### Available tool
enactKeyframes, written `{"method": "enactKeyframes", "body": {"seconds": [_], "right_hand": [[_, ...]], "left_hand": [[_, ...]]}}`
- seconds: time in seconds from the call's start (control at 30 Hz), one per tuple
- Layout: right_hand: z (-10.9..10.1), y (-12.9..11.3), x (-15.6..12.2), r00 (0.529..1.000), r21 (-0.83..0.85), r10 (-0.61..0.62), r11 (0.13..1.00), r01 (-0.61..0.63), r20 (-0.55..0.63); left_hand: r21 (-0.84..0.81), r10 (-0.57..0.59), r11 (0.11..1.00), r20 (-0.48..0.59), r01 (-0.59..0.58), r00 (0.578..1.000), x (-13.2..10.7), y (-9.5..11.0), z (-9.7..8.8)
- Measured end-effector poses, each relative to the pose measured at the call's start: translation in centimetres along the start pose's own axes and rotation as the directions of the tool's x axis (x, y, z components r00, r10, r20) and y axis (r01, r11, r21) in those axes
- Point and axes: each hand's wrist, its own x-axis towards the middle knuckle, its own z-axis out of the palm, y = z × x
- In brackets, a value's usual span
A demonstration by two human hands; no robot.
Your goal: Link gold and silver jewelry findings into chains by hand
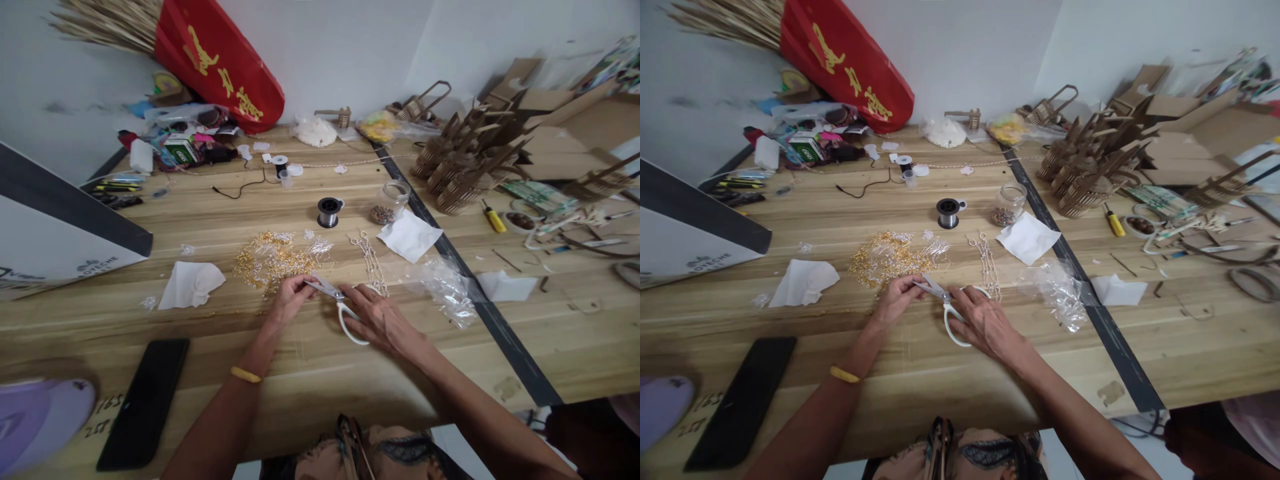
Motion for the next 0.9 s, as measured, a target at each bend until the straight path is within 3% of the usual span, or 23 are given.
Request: {"method": "enactKeyframes", "body": {"seconds": [0.3, 0.57, 0.9], "right_hand": [[0.01, -0.45, -0.09, 1.000, -0.086, 0.022, 0.996, -0.020, 0.014], [0.46, -0.08, -0.25, 0.999, -0.007, 0.034, 0.999, -0.034, -0.004], [0.42, 0.04, -0.36, 1.000, 0.011, 0.028, 1.000, -0.028, 0.007]], "left_hand": [[0.139, 0.072, 0.987, 0.055, -0.079, 0.996, -0.11, -0.41, -0.13], [0.037, -0.006, 0.999, 0.020, 0.005, 1.000, -0.10, -0.11, 0.10], [0.024, -0.003, 1.000, 0.034, 0.002, 0.999, -0.29, 0.35, 0.25]]}}
